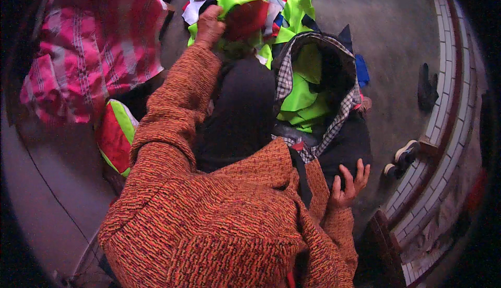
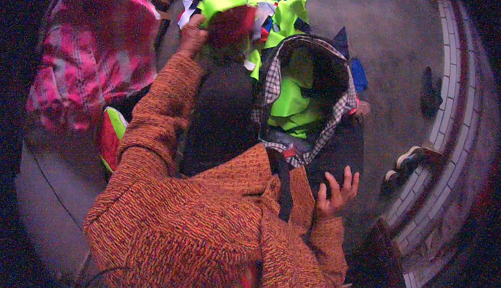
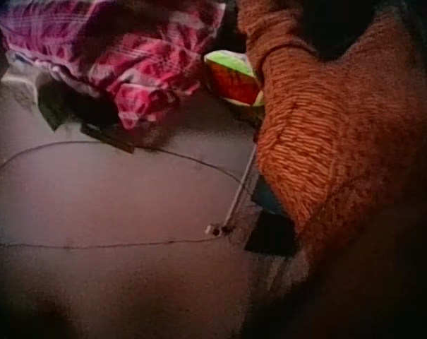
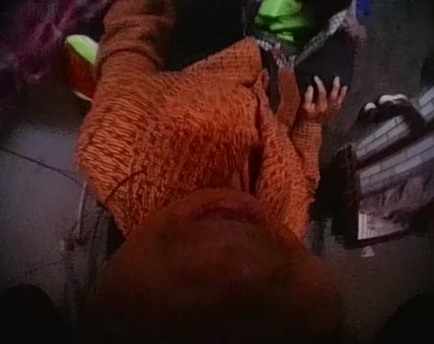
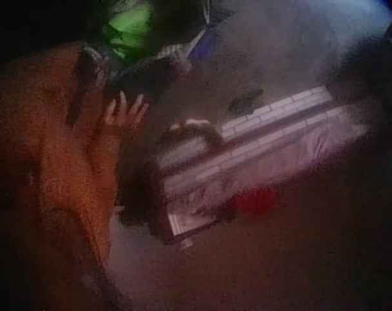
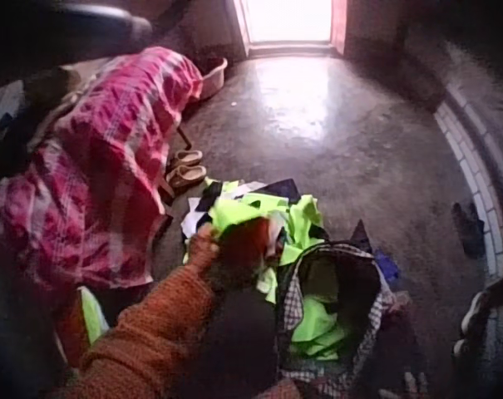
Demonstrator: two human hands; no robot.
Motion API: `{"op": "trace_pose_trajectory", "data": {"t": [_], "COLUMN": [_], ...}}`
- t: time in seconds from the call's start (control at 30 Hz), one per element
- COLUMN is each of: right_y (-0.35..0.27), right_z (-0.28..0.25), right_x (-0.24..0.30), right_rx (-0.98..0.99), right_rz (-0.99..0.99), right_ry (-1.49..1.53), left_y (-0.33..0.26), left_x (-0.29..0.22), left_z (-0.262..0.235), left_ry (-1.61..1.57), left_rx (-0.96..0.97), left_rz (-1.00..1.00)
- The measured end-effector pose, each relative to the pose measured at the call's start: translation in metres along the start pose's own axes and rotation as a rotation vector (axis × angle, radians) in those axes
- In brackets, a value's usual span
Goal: The person sits on the floor and sorts through a pile of colorful fabric pieces, picking them up one by one and placing them into a woven basket. The person handles various colors including green, red, blue, and white, occasionally folding or adjusting the pieces before placing them in the basket.
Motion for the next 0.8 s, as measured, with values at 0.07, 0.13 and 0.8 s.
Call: {"op": "trace_pose_trajectory", "data": {"t": [0.07,0.13,0.8], "right_y": [0.001,0.002,0.088], "right_z": [0.0,-0.001,0.041], "right_x": [0.0,0.004,0.123], "right_rx": [-0.044,-0.081,0.889], "right_rz": [-0.021,-0.006,0.138], "right_ry": [0.027,0.104,2.623], "left_y": [0.013,0.024,-0.118], "left_x": [-0.01,-0.008,-0.378], "left_z": [-0.035,-0.056,-0.095], "left_ry": [-0.128,-0.442,-0.402], "left_rx": [-0.022,0.019,0.025], "left_rz": [-0.163,-0.267,1.096]}}
Point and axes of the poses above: each hand's wrist, its own y-axis towards the middle knuckle, its own z-axis out of the palm, x = y × z, the point moved 6 cm from there along y, towards the middle knuckle, and after that the axes turned 3 degrees about z, right-handed, at the moved point
